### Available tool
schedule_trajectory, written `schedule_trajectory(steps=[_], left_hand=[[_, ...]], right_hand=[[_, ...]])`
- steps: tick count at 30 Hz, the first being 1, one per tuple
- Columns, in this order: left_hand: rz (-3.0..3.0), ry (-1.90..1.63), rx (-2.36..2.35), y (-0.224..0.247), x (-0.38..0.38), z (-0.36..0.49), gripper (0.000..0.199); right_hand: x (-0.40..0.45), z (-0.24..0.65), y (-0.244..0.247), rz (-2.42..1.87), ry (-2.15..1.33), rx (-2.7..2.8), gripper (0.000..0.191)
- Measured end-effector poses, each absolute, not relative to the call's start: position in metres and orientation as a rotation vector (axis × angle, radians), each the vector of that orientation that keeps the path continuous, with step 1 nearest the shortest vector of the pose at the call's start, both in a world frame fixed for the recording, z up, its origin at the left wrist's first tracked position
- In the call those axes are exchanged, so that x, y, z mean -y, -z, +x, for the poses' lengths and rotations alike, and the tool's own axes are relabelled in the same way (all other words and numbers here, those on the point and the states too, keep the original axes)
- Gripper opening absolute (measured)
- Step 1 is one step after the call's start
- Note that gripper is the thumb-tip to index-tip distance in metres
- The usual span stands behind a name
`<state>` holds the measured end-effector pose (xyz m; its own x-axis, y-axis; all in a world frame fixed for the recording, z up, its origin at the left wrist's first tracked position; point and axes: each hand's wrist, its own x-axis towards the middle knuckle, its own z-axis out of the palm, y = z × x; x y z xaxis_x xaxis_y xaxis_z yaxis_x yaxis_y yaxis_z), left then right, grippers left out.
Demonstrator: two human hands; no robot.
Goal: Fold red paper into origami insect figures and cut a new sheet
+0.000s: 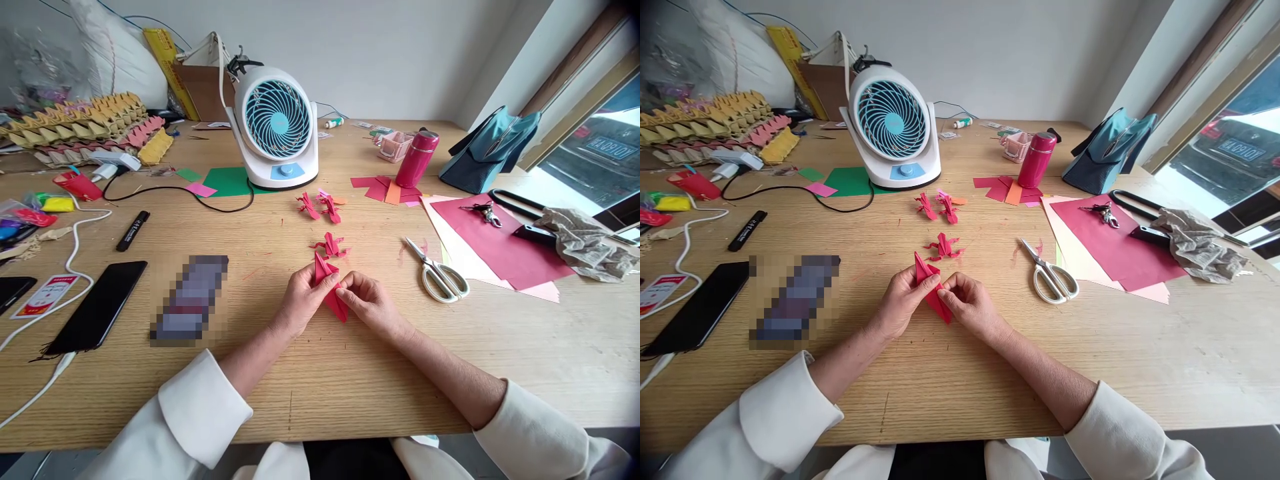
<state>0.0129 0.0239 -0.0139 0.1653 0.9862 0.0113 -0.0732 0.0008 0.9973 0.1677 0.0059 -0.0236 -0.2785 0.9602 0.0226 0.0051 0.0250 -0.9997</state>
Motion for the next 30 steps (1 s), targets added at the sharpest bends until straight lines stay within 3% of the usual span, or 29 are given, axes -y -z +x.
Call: schedule_trajectory(steps=[30], left_hand=[[1.183, -1.022, -1.015, 0.016, -0.031, 0.002, 0.026]], right_hand=[[-0.011, 0.183, 0.020, -1.113, -1.338, 1.346, 0.038]])
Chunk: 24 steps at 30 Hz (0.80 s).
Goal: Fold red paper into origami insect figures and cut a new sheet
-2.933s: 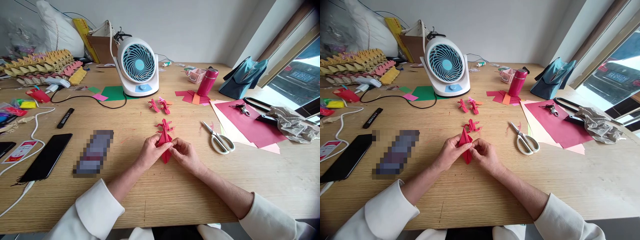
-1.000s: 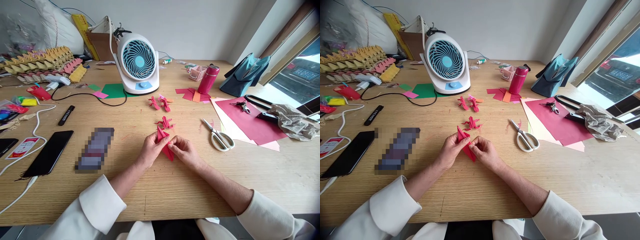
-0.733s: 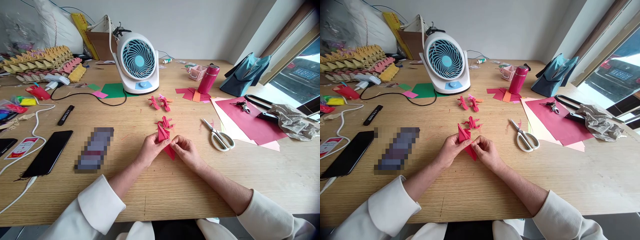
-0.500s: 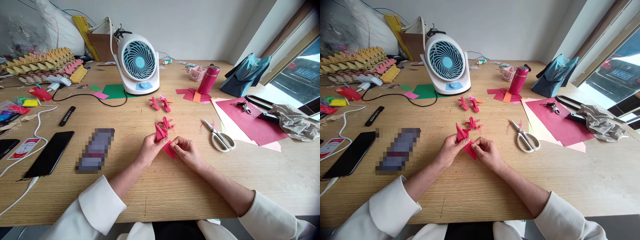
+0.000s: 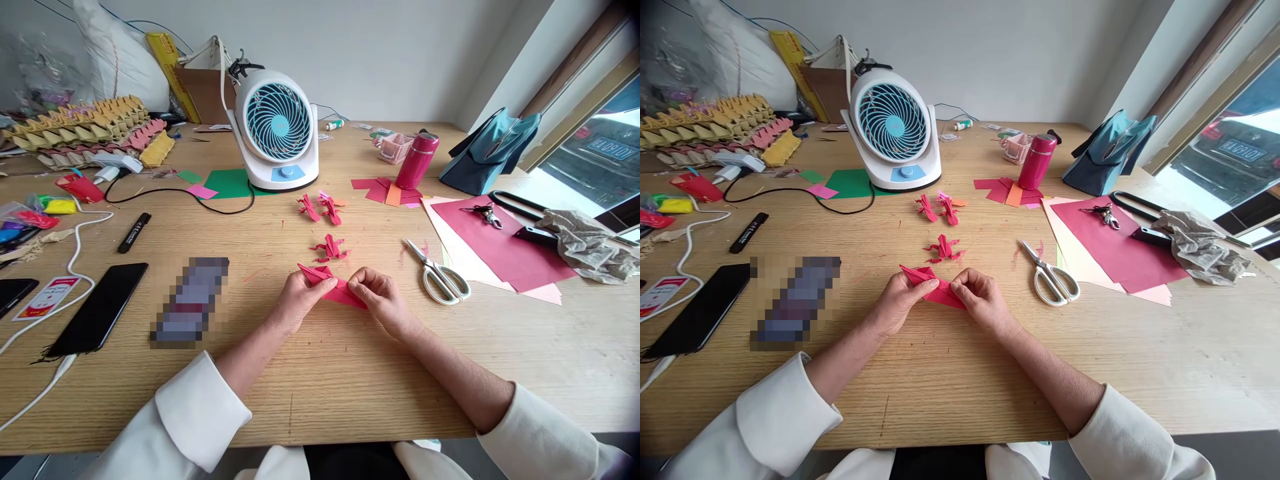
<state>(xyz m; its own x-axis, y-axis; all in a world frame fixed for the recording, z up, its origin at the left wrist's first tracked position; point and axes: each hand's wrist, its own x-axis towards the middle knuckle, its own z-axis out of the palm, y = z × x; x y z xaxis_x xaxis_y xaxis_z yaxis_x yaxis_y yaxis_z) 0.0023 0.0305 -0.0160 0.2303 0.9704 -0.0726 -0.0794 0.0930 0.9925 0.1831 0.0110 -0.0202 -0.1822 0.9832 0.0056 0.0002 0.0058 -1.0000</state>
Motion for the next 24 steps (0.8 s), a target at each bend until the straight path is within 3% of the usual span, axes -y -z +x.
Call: schedule_trajectory(steps=[9, 24], left_hand=[[1.144, -1.015, -1.013, 0.0194, -0.0300, 0.0018, 0.031], [1.430, -0.995, -1.000, 0.0160, -0.0286, 0.0041, 0.020]], right_hand=[[-0.0107, 0.1815, 0.0214, -1.114, -1.380, 1.282, 0.041], [-0.0124, 0.1834, 0.0183, -1.162, -1.348, 1.335, 0.043]])
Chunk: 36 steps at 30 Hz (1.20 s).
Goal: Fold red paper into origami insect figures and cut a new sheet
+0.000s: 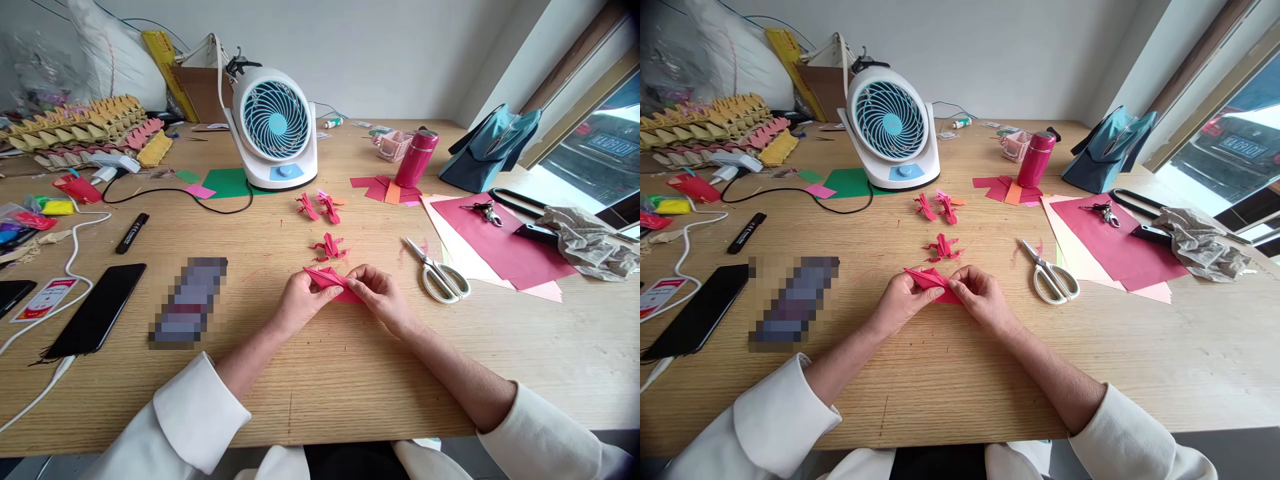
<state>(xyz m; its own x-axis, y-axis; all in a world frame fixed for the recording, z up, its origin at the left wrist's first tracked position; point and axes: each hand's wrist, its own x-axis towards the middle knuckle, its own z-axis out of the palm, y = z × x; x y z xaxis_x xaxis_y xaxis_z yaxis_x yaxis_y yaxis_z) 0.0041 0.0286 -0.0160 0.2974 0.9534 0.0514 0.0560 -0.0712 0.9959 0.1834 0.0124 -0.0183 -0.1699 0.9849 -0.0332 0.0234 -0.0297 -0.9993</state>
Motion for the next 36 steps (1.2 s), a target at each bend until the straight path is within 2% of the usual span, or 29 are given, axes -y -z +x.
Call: schedule_trajectory(steps=[8, 13, 24, 26, 32, 36], left_hand=[[1.300, -1.016, -0.961, 0.020, -0.030, 0.003, 0.040], [1.425, -0.997, -1.031, 0.011, -0.034, -0.005, 0.025], [1.734, -0.668, -1.040, 0.012, -0.034, -0.010, 0.016], [1.706, -0.662, -1.063, 0.012, -0.034, -0.010, 0.017], [1.382, -0.740, -1.114, 0.009, -0.033, -0.010, 0.019], [1.287, -0.720, -1.114, 0.006, -0.029, -0.007, 0.015]], right_hand=[[-0.013, 0.187, 0.016, -1.197, -1.338, 1.401, 0.045], [-0.015, 0.194, 0.014, -1.209, -1.264, 1.501, 0.037], [-0.010, 0.203, 0.007, -1.200, -1.250, 1.815, 0.024], [-0.009, 0.205, 0.008, -1.165, -1.061, 1.872, 0.021], [-0.002, 0.209, 0.006, -1.001, 0.044, 2.311, 0.030], [0.003, 0.203, 0.008, -0.846, 0.385, 2.491, 0.023]])
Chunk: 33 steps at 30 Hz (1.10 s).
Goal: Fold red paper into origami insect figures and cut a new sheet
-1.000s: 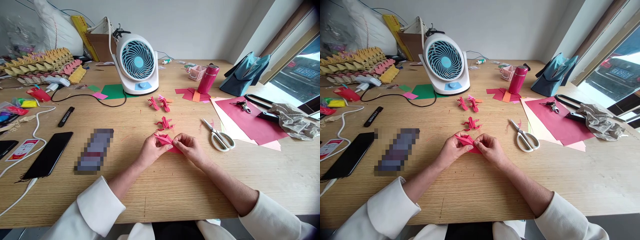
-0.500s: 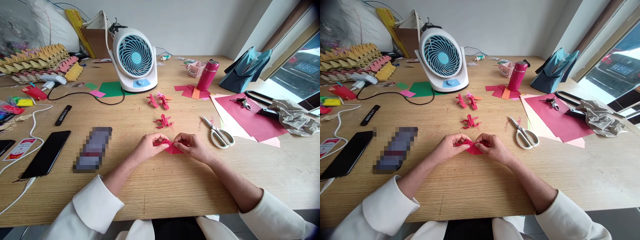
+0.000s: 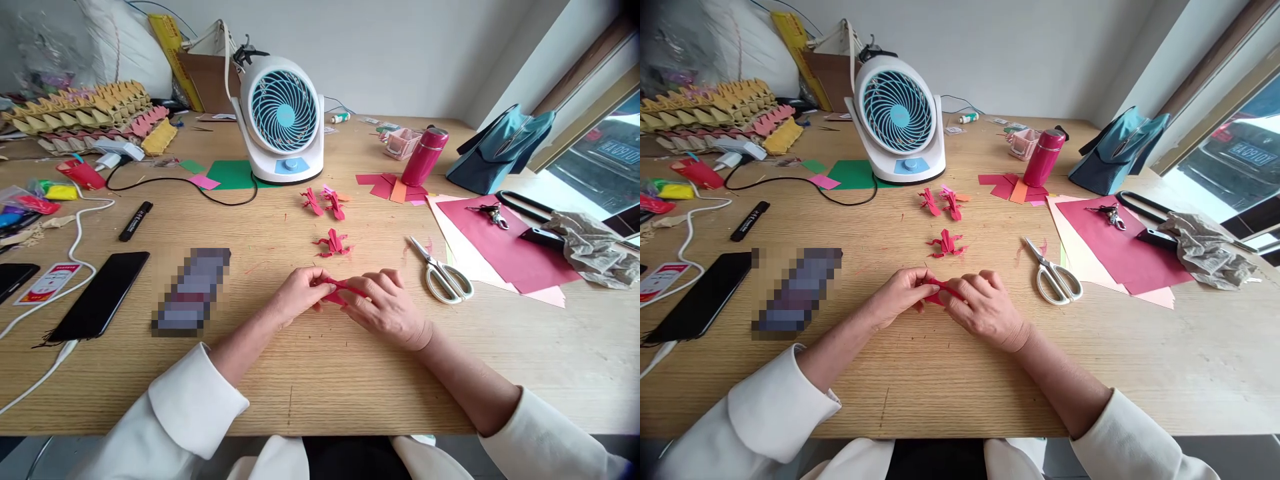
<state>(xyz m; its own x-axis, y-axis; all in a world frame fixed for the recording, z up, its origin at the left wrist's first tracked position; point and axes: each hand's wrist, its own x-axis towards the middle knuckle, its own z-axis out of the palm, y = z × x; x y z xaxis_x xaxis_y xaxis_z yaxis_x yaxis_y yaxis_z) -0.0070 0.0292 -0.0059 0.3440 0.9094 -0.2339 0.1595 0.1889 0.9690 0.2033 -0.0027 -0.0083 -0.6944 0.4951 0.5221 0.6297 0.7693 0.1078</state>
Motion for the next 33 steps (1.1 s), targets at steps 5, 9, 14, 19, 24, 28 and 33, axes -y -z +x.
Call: schedule_trajectory(steps=[5, 9, 14, 19, 24, 28, 33], left_hand=[[1.403, -0.628, -1.118, 0.007, -0.031, -0.008, 0.013], [1.692, -0.653, -1.088, 0.011, -0.033, -0.011, 0.013], [1.973, -0.657, -1.078, 0.017, -0.029, -0.008, 0.006], [2.378, -0.668, -1.057, 0.019, -0.020, -0.009, 0.012], [2.709, -0.595, -0.828, 0.021, -0.005, -0.023, 0.025], [2.858, -0.562, -0.786, 0.022, 0.006, -0.032, 0.031], [2.975, -0.442, -0.797, 0.018, 0.013, -0.035, 0.034]], right_hand=[[0.006, 0.200, 0.013, -0.740, 0.472, 2.555, 0.020], [0.010, 0.200, 0.017, -0.744, 0.391, 2.553, 0.018], [0.017, 0.198, 0.021, -0.805, 0.271, 2.594, 0.015], [0.020, 0.199, 0.023, -0.872, 0.174, 2.604, 0.017], [0.021, 0.205, 0.022, -0.788, 0.167, 2.613, 0.017], [0.020, 0.206, 0.021, -0.749, 0.202, 2.605, 0.020], [0.020, 0.204, 0.018, -0.737, 0.204, 2.612, 0.024]])
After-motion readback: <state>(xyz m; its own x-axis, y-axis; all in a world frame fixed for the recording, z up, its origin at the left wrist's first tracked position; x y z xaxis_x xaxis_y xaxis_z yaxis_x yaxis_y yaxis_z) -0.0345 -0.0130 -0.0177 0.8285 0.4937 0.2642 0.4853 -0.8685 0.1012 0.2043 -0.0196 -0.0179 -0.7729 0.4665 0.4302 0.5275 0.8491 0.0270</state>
